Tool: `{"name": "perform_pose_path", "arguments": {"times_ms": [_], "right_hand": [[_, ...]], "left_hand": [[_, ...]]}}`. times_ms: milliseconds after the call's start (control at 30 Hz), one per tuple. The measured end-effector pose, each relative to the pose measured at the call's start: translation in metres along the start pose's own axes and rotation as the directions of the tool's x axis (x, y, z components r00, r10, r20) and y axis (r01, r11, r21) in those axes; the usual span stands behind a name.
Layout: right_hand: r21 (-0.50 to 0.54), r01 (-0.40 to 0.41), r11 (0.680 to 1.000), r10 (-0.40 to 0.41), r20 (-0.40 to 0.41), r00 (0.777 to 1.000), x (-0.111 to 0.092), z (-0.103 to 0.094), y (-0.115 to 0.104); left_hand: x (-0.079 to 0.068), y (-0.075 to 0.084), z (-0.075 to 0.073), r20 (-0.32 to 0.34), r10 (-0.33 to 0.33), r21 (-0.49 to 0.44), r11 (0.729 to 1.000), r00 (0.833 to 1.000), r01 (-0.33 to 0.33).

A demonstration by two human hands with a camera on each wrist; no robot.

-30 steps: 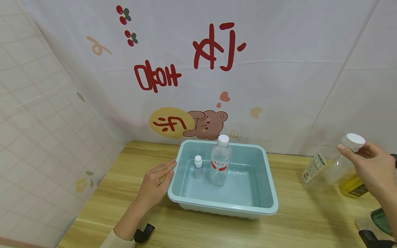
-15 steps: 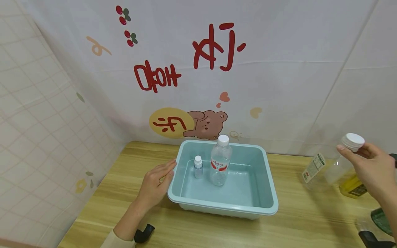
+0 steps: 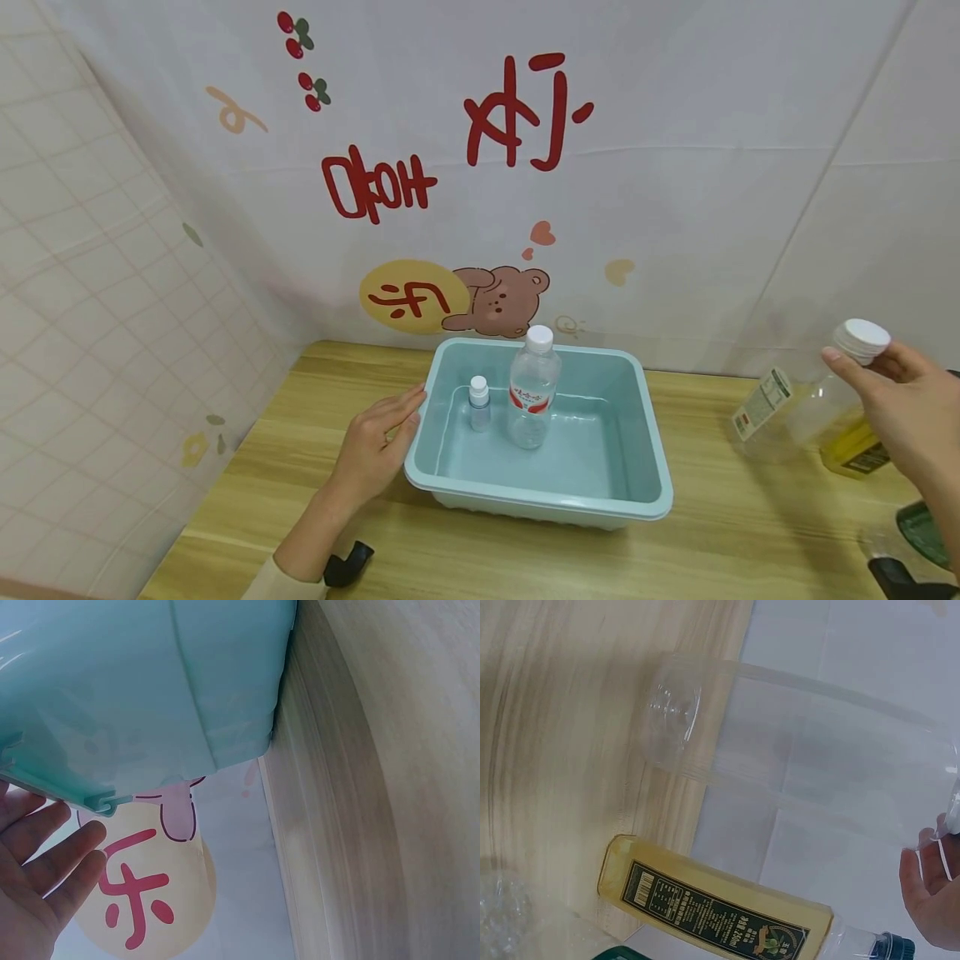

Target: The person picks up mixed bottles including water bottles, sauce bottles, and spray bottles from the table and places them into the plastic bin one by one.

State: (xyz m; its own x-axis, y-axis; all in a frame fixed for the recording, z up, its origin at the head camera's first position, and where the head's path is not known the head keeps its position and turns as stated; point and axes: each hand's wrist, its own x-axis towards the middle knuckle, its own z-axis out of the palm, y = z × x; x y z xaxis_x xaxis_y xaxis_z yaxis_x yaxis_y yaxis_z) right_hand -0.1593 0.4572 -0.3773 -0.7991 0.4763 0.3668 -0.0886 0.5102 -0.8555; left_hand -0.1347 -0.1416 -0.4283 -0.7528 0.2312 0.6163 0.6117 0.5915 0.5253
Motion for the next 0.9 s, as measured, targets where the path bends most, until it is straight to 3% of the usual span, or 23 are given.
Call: {"name": "perform_pose_path", "arguments": {"times_ms": [233,467,600,900], "right_hand": [[0.021,0.032,0.999,-0.031,-0.021,0.999,-0.001,0.002,-0.017],[-0.094,0.048,0.994,-0.046,0.024,0.999,-0.007,0.003,-0.031],[-0.102,0.071,0.992,-0.071,0.004,0.997,-0.008,0.004,-0.038],[-0.026,0.115,0.993,-0.116,-0.037,0.993,-0.005,0.004,-0.059]], "left_hand": [[-0.001,-0.001,0.0,-0.006,0.002,0.003,1.0,1.0,-0.002],[-0.002,-0.001,0.0,-0.004,0.002,-0.001,1.0,1.0,-0.002],[-0.002,0.0,-0.001,-0.002,-0.004,-0.002,1.0,1.0,0.004],[-0.001,0.0,0.0,-0.003,0.006,-0.007,1.0,1.0,-0.006]]}}
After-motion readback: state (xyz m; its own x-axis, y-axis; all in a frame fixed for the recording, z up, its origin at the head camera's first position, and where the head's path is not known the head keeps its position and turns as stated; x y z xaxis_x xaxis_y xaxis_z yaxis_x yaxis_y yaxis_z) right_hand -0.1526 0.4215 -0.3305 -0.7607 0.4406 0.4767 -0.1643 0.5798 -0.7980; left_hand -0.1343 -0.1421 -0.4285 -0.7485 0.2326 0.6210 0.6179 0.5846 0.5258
